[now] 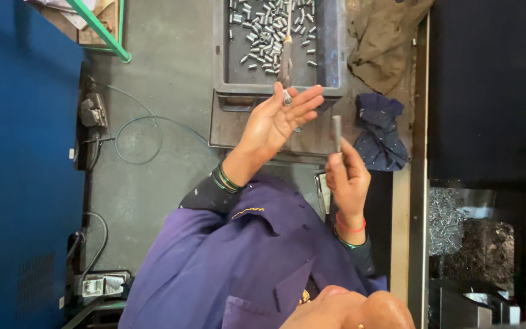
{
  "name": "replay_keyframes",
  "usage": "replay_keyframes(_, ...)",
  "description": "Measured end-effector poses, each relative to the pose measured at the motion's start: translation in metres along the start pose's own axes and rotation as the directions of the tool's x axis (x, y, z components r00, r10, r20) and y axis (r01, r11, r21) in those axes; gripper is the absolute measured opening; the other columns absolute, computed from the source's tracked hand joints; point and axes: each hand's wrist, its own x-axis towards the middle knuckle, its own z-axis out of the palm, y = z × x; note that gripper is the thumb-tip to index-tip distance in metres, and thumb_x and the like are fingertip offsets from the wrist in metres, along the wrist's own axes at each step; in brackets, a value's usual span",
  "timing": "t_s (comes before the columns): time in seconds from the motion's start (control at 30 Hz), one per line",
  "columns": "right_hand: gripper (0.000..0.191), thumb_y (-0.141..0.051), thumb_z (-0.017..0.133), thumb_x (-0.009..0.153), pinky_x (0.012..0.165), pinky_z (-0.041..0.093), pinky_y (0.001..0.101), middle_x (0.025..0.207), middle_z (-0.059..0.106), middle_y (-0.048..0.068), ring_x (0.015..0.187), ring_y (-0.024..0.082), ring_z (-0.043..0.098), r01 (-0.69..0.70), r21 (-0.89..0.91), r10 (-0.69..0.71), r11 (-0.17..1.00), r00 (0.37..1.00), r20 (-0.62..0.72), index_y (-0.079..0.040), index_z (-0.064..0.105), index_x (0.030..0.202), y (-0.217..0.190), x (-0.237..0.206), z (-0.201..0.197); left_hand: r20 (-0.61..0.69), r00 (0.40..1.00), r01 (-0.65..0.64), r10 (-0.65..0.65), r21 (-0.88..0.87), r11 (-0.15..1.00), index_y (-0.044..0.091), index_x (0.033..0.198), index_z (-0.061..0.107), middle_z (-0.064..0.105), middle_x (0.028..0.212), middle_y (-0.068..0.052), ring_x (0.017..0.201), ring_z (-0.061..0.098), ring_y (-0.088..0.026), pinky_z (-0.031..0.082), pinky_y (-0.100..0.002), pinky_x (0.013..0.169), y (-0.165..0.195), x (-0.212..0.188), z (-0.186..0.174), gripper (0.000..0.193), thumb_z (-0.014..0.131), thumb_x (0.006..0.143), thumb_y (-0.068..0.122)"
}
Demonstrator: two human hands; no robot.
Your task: The person takes small cylindrical metal parts from a tray next to a lathe, turns each part over in their hands to check it, and uses a handheld file-like tool on some parts. They place finished parts back into the tray and return to the machine to retrieve more.
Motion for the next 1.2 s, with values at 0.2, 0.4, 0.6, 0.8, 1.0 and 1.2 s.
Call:
replay_keyframes(0.2, 0.04, -0.008, 0.063, 0.105, 0.058, 0.038, 0.0183, 0.085, 0.061, -0.002, 0.067, 0.002, 0.048, 0.098, -0.144, -0.08, 0.985, 0.989, 0.124, 0.003, 0.058, 0.143, -0.029, -0.005, 0.026, 0.068, 0.997, -0.04, 0.045, -0.077, 0.996, 0.005, 0.112, 0.052, 0.048, 0.154, -0.028, 0.144, 0.05, -0.038, 0.046, -0.047, 0.118, 0.014, -0.016, 0.032, 0.043, 0.035, 0.114, 0.043)
replay_keyframes(0.4, 0.04, -0.009, 0.063, 0.106, 0.062, 0.04, 0.0184, 0.087, 0.061, -0.002, 0.07, 0.002, 0.05, 0.161, -0.152, -0.124, 0.975, 0.966, 0.227, 0.004, 0.057, 0.144, -0.049, -0.005, 0.046, 0.109, 0.987, -0.118, 0.122, -0.041, 0.992, -0.001, 0.11, 0.049, 0.043, 0.16, -0.028, 0.15, 0.045, -0.038, 0.042, -0.047, 0.122, 0.028, -0.036, 0.048, 0.049, 0.03, 0.116, 0.044)
replay_keyframes(0.6, 0.04, -0.009, 0.062, 0.106, 0.063, 0.04, 0.0183, 0.085, 0.06, -0.003, 0.07, 0.002, 0.049, 0.214, -0.228, -0.147, 0.95, 0.949, 0.28, 0.005, 0.058, 0.144, -0.063, -0.006, 0.06, 0.112, 0.981, -0.156, 0.157, -0.024, 0.988, -0.004, 0.112, 0.049, 0.04, 0.16, -0.029, 0.149, 0.042, -0.04, 0.041, -0.05, 0.123, 0.031, -0.043, 0.058, 0.051, 0.03, 0.114, 0.043)
replay_keyframes(0.8, 0.039, -0.008, 0.062, 0.106, 0.063, 0.041, 0.0189, 0.085, 0.06, -0.002, 0.071, 0.003, 0.051, 0.299, -0.303, -0.204, 0.905, 0.929, 0.309, 0.005, 0.059, 0.143, -0.07, -0.006, 0.07, 0.114, 0.977, -0.184, 0.18, 0.028, 0.982, 0.0, 0.112, 0.048, 0.042, 0.159, -0.03, 0.15, 0.043, -0.041, 0.041, -0.052, 0.124, 0.029, -0.046, 0.057, 0.047, 0.031, 0.115, 0.043)
replay_keyframes(1.0, 0.038, -0.009, 0.063, 0.106, 0.065, 0.044, 0.0201, 0.086, 0.061, -0.001, 0.073, 0.004, 0.053, 0.327, -0.357, -0.227, 0.875, 0.929, 0.293, 0.004, 0.06, 0.142, -0.068, -0.006, 0.073, 0.101, 0.975, -0.206, 0.2, 0.054, 0.977, 0.004, 0.114, 0.047, 0.045, 0.156, -0.031, 0.147, 0.047, -0.042, 0.043, -0.053, 0.123, 0.021, -0.045, 0.049, 0.04, 0.035, 0.115, 0.042)
replay_keyframes(1.2, 0.037, -0.009, 0.062, 0.107, 0.069, 0.047, 0.0222, 0.087, 0.063, 0.001, 0.076, 0.006, 0.056, 0.378, -0.4, -0.266, 0.835, 0.914, 0.308, 0.002, 0.06, 0.143, -0.068, -0.006, 0.076, 0.115, 0.959, -0.28, 0.261, 0.208, 0.937, 0.004, 0.114, 0.05, 0.049, 0.153, -0.033, 0.145, 0.051, -0.042, 0.046, -0.052, 0.121, 0.016, -0.045, 0.042, 0.04, 0.041, 0.114, 0.043)
